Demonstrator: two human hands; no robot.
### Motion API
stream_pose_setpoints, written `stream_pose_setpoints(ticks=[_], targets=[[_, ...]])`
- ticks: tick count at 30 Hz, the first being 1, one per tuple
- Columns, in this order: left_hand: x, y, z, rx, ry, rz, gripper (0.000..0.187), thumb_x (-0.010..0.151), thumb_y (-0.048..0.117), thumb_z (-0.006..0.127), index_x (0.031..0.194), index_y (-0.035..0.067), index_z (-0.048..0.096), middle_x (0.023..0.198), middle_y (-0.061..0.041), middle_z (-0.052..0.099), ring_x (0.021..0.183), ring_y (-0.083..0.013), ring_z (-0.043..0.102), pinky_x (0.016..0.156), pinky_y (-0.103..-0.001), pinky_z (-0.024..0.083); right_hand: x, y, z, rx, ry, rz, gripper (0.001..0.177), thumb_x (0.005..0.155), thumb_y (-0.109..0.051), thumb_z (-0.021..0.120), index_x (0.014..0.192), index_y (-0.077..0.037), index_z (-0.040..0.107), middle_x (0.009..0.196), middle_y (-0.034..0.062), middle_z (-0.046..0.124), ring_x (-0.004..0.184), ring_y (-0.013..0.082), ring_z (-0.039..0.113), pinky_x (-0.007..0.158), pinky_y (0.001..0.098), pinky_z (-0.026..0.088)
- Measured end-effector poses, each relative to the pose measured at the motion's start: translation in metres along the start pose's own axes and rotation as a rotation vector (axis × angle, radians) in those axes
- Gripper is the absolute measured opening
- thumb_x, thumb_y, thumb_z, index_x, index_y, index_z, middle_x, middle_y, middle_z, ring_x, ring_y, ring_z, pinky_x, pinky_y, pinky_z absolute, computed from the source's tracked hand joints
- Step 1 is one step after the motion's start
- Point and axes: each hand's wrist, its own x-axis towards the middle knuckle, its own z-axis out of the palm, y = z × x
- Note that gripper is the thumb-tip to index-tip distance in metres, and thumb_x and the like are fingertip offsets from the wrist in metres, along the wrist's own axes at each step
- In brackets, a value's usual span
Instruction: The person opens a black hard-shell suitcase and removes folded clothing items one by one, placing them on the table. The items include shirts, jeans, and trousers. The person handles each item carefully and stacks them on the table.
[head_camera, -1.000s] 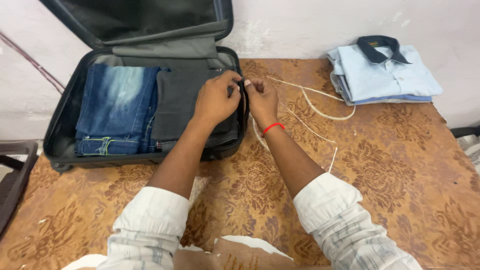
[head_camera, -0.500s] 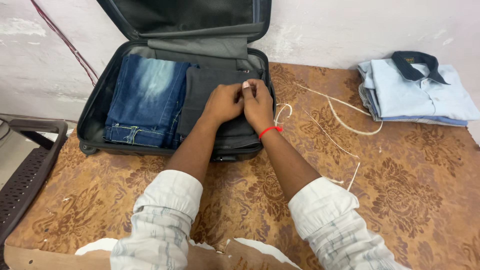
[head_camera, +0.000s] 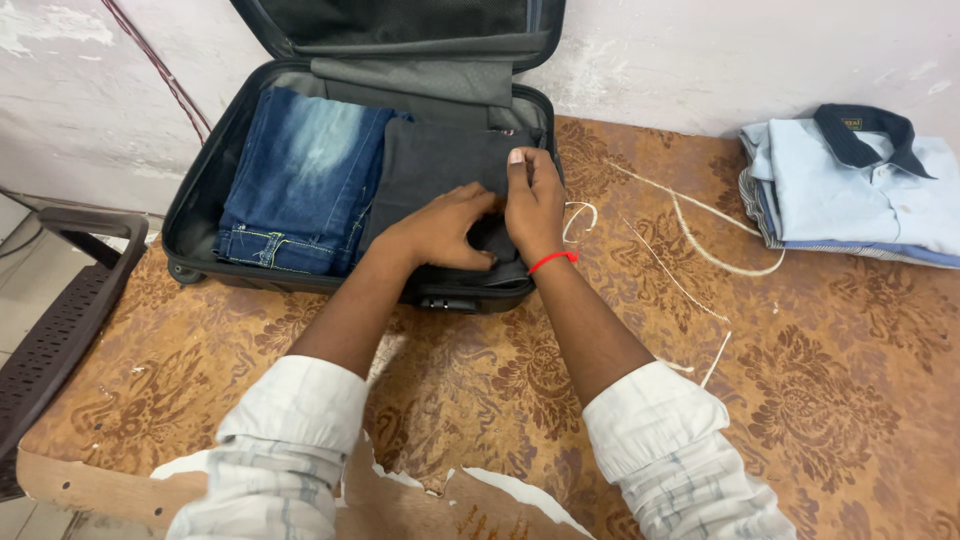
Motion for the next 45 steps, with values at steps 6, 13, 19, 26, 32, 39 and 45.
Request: stream_pose_setpoints(ticks=[6,13,19,26,32,39,45], targets=[[-0.032,0.016,-0.015,0.128,0.132,-0.082,0.065,0.066,0.022,0.083,0.126,0.007,0.063,0.12,-0.017,0.06,0.104,-0.0375,0.063,0.088,-0.046,0.052,0.0,-0.001,0.001,-0.005,-0.002,0.046,0.031,0.106,-0.031,0.056,0.105,-0.003,0.067,0.084,0.0042,0.066,0.077,0.0121,0.06,0.074,0.0304,0.051],[-0.032,0.024,-0.014,0.185,0.63,-0.189,0.017,0.094,0.011,0.071,0.111,0.008,0.069,0.102,-0.011,0.071,0.087,-0.0359,0.07,0.073,-0.045,0.056,0.002,0.014,0.0,0.143,0.042,-0.02,0.036,0.11,-0.034,0.051,0.11,-0.002,0.067,0.098,0.0061,0.068,0.094,0.0132,0.062,0.086,0.0309,0.05],[-0.033,0.026,-0.017,0.094,0.826,-0.254,0.013,0.098,0.009,0.067,0.111,0.006,0.068,0.103,-0.012,0.071,0.082,-0.0329,0.071,0.072,-0.042,0.055,0.006,0.017,-0.003,0.344,0.03,0.072,0.037,0.108,-0.036,0.052,0.116,-0.002,0.064,0.116,0.0143,0.069,0.111,0.0232,0.067,0.097,0.0353,0.052],[-0.032,0.008,-0.017,0.102,1.044,-0.249,0.016,0.1,0.008,0.068,0.114,0.002,0.065,0.107,-0.016,0.071,0.095,-0.0348,0.072,0.082,-0.042,0.056,-0.017,-0.024,-0.022,-0.319,-0.464,-0.031,0.06,0.082,-0.044,0.079,0.125,-0.005,0.063,0.125,0.0154,0.07,0.115,0.0268,0.07,0.1,0.0373,0.056],[-0.033,0.007,-0.017,-0.005,1.048,-0.279,0.019,0.098,0.005,0.065,0.115,-0.001,0.058,0.1,-0.014,0.067,0.089,-0.0325,0.07,0.08,-0.042,0.054,-0.019,-0.056,-0.032,-0.972,-1.069,-0.248,0.085,0.072,-0.049,0.085,0.146,-0.028,0.051,0.154,0.0106,0.045,0.143,0.0352,0.039,0.116,0.0538,0.034],[-0.034,0.008,-0.016,0.097,1.034,-0.257,0.016,0.096,-0.008,0.06,0.1,0.007,0.064,0.099,-0.01,0.066,0.082,-0.0297,0.069,0.07,-0.04,0.052,-0.018,-0.064,-0.019,-1.12,-1.114,-0.24,0.086,0.071,-0.022,0.075,0.151,-0.035,0.046,0.159,0.0104,0.038,0.142,0.0383,0.038,0.106,0.0595,0.042],[-0.035,0.015,-0.021,0.01,0.979,-0.285,0.014,0.094,-0.006,0.061,0.099,0.006,0.065,0.096,-0.008,0.066,0.073,-0.0222,0.067,0.064,-0.035,0.051,-0.022,-0.053,-0.031,-0.808,-0.884,-0.415,0.056,0.071,-0.031,0.079,0.125,-0.021,0.072,0.135,0.0111,0.064,0.124,0.036,0.058,0.097,0.0498,0.052]])
